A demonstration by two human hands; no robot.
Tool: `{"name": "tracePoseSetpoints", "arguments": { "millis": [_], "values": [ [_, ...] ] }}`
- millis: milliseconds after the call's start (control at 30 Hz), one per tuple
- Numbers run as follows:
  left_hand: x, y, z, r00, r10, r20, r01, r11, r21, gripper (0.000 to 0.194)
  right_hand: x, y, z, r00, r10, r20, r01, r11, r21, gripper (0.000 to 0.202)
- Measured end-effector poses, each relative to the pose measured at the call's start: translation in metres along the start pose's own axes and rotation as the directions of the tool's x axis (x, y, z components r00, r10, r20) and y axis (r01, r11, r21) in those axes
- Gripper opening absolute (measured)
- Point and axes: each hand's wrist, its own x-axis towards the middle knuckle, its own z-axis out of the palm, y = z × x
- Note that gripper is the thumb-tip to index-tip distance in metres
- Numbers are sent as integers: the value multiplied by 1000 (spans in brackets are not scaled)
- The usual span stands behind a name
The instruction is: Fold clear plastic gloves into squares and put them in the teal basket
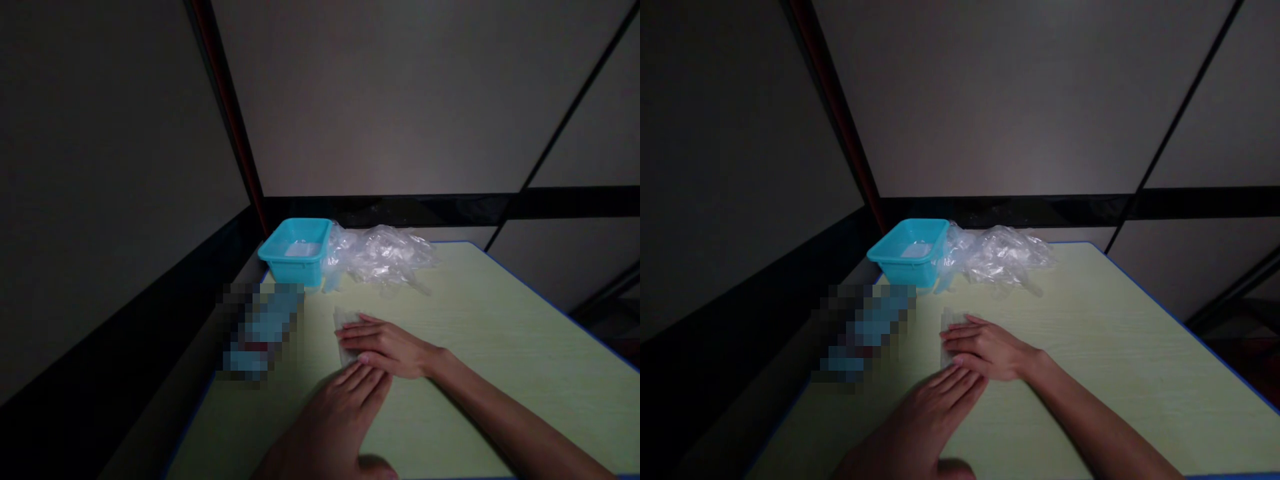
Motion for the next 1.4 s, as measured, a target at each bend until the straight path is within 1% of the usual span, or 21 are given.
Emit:
{"name": "tracePoseSetpoints", "arguments": {
  "millis": [100, 233, 367, 467, 600, 667, 767, 833, 867, 900, 967, 1067, 1167, 1300, 1400],
  "values": [
    [2, 0, -2, 999, -18, 31, 18, 1000, 8, 83, -1, 0, 2, 1000, -1, -3, 1, 999, -34, 37],
    [3, -5, -3, 998, 40, 45, -40, 999, 5, 88, -1, 2, 4, 1000, -4, -15, 4, 999, -35, 38],
    [3, -8, -5, 993, 98, 64, -97, 995, -17, 76, -1, 2, 3, 1000, 0, -26, -1, 1000, -18, 38],
    [3, -6, -7, 993, 93, 66, -90, 995, -43, 71, -1, 1, 3, 1000, 14, -19, -14, 1000, -2, 38],
    [5, -6, -6, 996, 78, 54, -76, 996, -35, 73, -1, 2, 3, 999, 36, -19, -36, 999, 16, 42],
    [6, -7, -7, 993, 98, 70, -97, 995, -28, 72, -2, 3, 3, 998, 40, -55, -38, 998, 43, 44],
    [5, -8, -6, 990, 113, 88, -113, 994, -2, 65, -4, 5, 3, 980, 28, -195, -8, 995, 104, 38],
    [0, -8, -4, 996, 81, 27, -82, 996, 22, 72, -6, 5, 2, 955, 27, -296, 13, 991, 134, 31],
    [-3, -7, -2, 998, 57, -27, -57, 998, 31, 77, -8, 4, 0, 944, 31, -329, 17, 990, 143, 28],
    [-6, -7, 0, 996, 33, -88, -30, 999, 36, 81, -11, 3, -1, 937, 36, -347, 17, 989, 148, 25],
    [-12, -9, 4, 978, -20, -209, 29, 999, 43, 80, -16, 1, -5, 935, 40, -352, 12, 989, 144, 21],
    [-17, -17, 8, 934, -66, -352, 91, 994, 55, 65, -23, -6, -12, 960, 20, -280, 12, 994, 113, 18],
    [-16, -25, 9, 896, -51, -442, 96, 992, 80, 46, -27, -12, -17, 990, -16, -141, 23, 999, 49, 14],
    [-11, -28, 8, 850, 12, -527, 47, 994, 98, 33, -28, -18, -18, 999, -39, 2, 39, 997, -65, 9],
    [-9, -27, 9, 842, 12, -539, 41, 995, 87, 29, -29, -20, -18, 997, -40, 60, 49, 987, -152, 11]
  ]
}}
